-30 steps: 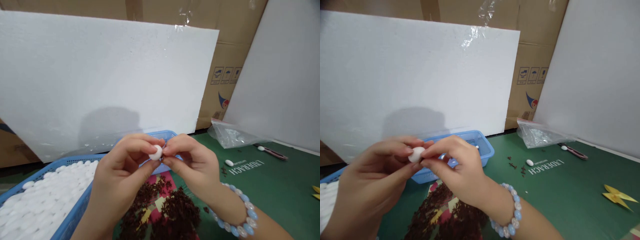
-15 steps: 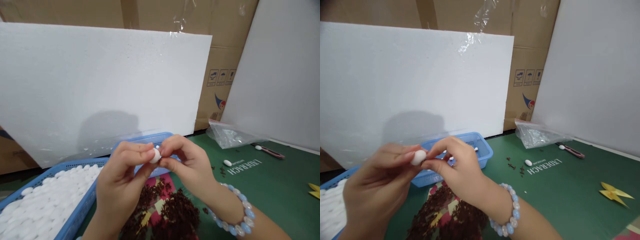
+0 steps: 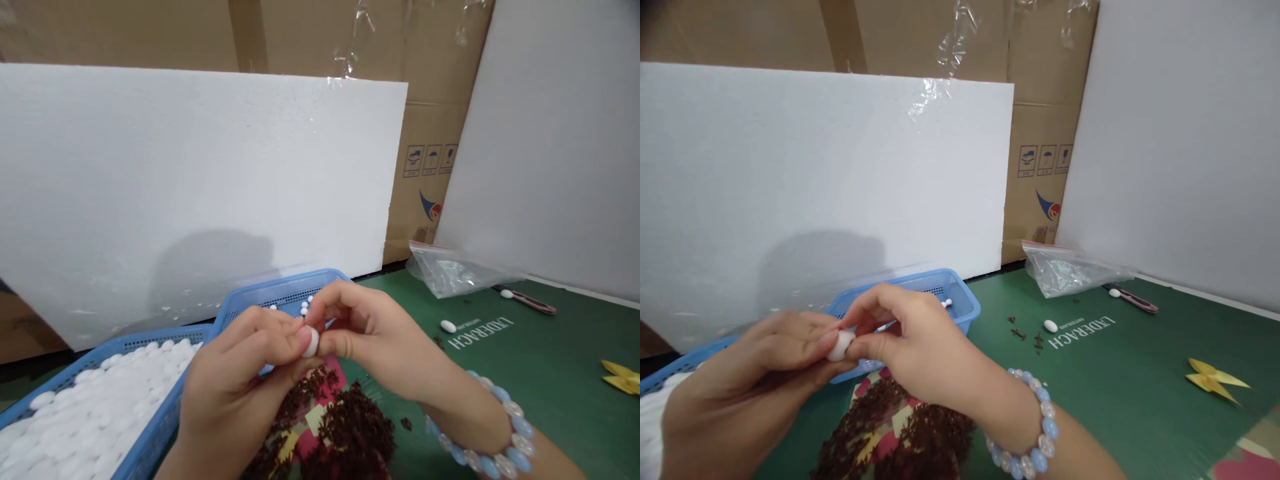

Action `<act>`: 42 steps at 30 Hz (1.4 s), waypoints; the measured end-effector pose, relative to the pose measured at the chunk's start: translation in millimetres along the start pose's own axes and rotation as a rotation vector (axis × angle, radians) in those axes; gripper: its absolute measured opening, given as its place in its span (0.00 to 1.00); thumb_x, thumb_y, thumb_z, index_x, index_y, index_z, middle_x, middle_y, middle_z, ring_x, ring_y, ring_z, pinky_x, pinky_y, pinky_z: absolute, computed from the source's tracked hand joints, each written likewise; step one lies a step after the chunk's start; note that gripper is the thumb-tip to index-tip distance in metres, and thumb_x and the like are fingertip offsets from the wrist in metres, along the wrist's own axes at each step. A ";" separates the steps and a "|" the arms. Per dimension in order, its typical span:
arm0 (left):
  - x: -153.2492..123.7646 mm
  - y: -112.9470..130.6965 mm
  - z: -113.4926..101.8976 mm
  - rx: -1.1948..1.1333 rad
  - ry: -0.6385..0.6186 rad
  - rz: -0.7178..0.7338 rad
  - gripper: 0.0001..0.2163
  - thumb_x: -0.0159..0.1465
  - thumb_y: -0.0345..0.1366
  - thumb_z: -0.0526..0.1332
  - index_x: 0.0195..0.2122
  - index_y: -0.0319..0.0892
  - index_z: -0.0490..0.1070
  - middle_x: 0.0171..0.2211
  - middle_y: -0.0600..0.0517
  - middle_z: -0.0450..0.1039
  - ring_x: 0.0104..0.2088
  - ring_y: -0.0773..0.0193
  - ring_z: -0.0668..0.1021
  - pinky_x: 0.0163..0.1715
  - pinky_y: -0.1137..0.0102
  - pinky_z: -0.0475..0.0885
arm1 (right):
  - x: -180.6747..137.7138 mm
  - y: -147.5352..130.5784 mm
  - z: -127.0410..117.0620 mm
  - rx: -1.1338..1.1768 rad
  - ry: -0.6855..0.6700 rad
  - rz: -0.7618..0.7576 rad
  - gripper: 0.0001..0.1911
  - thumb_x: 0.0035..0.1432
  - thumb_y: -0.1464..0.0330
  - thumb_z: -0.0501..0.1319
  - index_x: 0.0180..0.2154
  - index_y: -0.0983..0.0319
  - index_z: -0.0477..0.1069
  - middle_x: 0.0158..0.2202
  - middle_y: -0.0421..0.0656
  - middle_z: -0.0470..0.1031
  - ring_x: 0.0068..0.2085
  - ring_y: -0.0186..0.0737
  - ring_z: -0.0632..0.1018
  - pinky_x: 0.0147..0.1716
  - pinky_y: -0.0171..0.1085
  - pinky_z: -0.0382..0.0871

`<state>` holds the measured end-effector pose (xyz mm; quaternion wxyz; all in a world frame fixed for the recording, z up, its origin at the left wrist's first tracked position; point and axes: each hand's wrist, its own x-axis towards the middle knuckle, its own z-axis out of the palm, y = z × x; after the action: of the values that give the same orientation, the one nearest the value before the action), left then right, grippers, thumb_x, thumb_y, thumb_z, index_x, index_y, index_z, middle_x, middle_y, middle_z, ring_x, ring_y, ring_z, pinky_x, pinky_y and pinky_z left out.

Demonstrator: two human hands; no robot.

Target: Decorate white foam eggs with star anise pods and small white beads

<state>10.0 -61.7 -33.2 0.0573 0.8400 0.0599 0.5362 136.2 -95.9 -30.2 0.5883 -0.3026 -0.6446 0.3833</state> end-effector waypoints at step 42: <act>10.8 8.1 10.9 -1.051 0.353 -0.578 0.18 0.28 0.48 0.61 0.12 0.40 0.59 0.10 0.62 0.54 0.11 0.80 0.60 0.11 0.85 0.60 | -5.2 33.7 13.1 -0.648 0.136 -0.895 0.11 0.47 0.67 0.53 0.35 0.61 0.57 0.33 0.41 0.65 0.37 0.31 0.66 0.32 0.31 0.67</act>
<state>24.7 -68.3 -26.8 0.5947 0.5484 0.0216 0.5875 121.8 -84.5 -61.7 0.6107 -0.1888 -0.7558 -0.1422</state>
